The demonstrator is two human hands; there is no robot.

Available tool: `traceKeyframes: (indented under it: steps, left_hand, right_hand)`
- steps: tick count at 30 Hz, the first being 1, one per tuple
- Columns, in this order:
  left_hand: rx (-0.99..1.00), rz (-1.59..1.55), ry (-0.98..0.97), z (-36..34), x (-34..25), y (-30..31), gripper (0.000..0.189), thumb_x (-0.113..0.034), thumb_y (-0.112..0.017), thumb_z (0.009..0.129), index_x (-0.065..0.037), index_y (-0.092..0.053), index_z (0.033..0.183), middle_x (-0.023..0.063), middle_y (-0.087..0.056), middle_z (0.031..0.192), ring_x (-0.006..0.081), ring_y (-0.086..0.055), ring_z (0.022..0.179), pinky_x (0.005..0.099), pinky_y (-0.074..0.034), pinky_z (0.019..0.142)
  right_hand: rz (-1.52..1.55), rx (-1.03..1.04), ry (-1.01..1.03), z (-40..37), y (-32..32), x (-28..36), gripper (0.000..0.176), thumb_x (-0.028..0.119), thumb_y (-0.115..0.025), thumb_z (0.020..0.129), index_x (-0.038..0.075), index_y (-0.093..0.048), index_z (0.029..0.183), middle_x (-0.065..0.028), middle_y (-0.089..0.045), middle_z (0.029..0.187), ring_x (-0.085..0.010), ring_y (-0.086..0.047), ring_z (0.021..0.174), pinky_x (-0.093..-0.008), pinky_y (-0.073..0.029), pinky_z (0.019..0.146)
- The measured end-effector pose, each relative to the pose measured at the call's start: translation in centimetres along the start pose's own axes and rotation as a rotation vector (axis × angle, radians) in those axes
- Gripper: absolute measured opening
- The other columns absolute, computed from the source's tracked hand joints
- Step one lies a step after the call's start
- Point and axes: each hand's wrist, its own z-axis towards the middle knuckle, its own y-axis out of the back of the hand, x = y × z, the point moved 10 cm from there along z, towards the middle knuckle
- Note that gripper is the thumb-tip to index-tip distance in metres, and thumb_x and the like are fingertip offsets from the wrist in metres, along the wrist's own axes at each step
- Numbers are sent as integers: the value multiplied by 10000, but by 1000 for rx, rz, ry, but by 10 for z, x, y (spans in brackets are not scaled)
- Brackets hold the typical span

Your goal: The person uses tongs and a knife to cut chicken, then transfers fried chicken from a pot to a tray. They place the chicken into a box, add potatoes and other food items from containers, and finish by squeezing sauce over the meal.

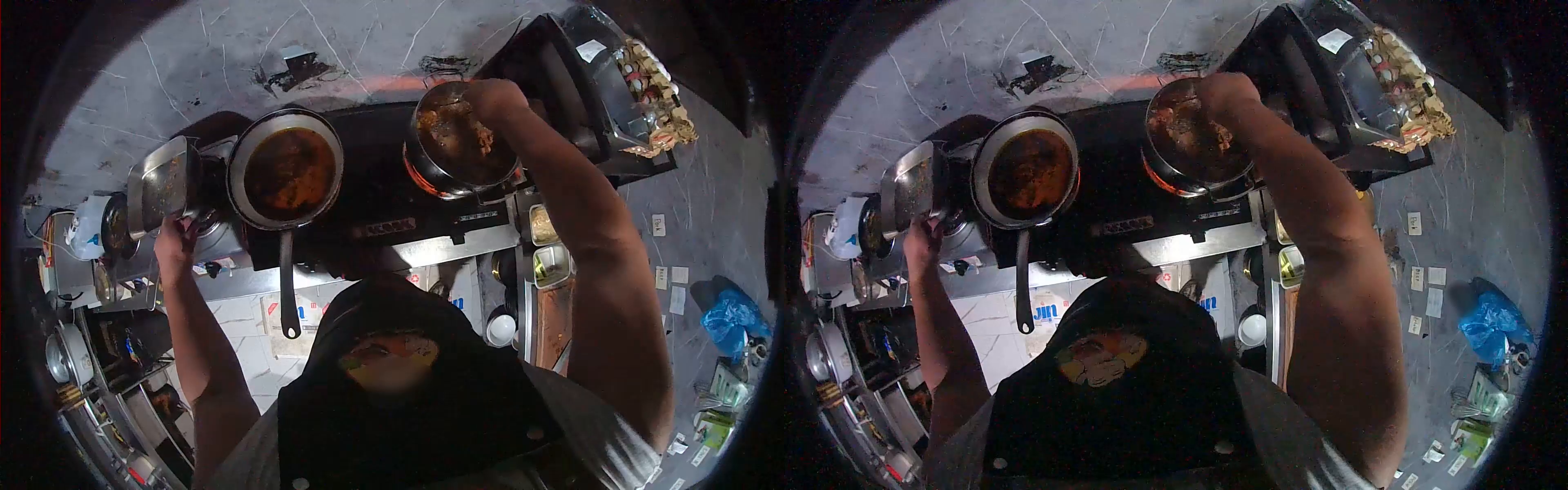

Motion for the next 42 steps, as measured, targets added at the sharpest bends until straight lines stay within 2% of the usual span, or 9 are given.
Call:
traceKeyframes:
  steps: [2, 4, 17, 20, 22, 27, 32, 35, 42]
  left_hand:
    - [-44, 36, -17, 1, 7, 7, 328, -219, -759, 954, -25, -642, 1191, 119, -728, 896, 284, -719, 746, 402, -564, 701]
    - [-48, -1106, 1006, -35, 88, -34, 292, -292, -706, 999, -24, -654, 1104, 107, -728, 873, 225, -705, 699, 349, -532, 623]
    - [-101, -821, 774, -71, 33, 49, 333, -350, -557, 1091, -20, -603, 1093, 84, -719, 955, 170, -695, 735, 299, -526, 629]
    - [121, -282, 389, -62, 22, 39, 373, -324, -561, 1104, 31, -623, 1204, 104, -722, 1054, 221, -716, 855, 341, -562, 729]
    - [-240, 41, -54, -62, -56, 69, 399, -290, -574, 1108, 58, -626, 1298, 125, -715, 1114, 234, -694, 982, 369, -555, 833]
    - [-11, -463, 534, -54, -137, 51, 472, -282, -584, 1113, 109, -604, 1376, 164, -727, 1188, 205, -675, 1036, 341, -538, 904]
    - [-113, -392, 289, -76, -235, 39, 385, -238, -580, 1115, 91, -625, 1310, 141, -733, 1046, 180, -704, 821, 340, -577, 620]
    - [169, -598, 559, -101, -287, 21, 384, -218, -567, 1118, 97, -615, 1333, 162, -756, 1087, 226, -711, 919, 389, -593, 855]
    - [101, -548, 415, -139, -353, 9, 322, -172, -541, 1109, 98, -693, 1195, 237, -777, 1059, 314, -756, 979, 406, -552, 845]
  right_hand:
    - [-3, 27, -17, 10, -14, -1, 257, 214, -771, 880, 106, -821, 1109, -115, -799, 1198, -310, -775, 1108, -475, -635, 904]
    - [-7, 55, -37, 11, -17, -5, 260, 232, -762, 891, 101, -821, 1107, -118, -799, 1193, -308, -775, 1108, -477, -635, 902]
    - [376, -118, -272, -152, 22, -44, 398, 447, -580, 1024, 127, -790, 1133, -215, -779, 1067, -411, -757, 1035, -505, -599, 911]
    - [594, -120, -356, -175, -2, -46, 378, 444, -620, 1025, 117, -782, 1125, -232, -771, 1054, -431, -744, 1039, -518, -587, 906]
    - [622, -191, -355, -179, -22, -47, 370, 439, -646, 1021, 107, -779, 1114, -237, -768, 1052, -439, -738, 1040, -523, -582, 902]
    - [721, -356, -306, -182, -48, -54, 353, 395, -705, 996, 60, -775, 1086, -237, -738, 930, -462, -715, 926, -513, -560, 825]
    - [771, -291, -295, -187, -46, -56, 379, 403, -705, 994, 79, -778, 1176, -259, -756, 1059, -445, -720, 1052, -523, -573, 924]
    - [775, -310, -255, -192, -42, -58, 372, 394, -697, 1002, 69, -775, 1163, -264, -753, 1054, -447, -719, 1047, -528, -571, 920]
    - [817, -377, -197, -205, -25, -65, 362, 364, -673, 1028, 36, -762, 1153, -275, -745, 980, -478, -708, 996, -548, -560, 904]
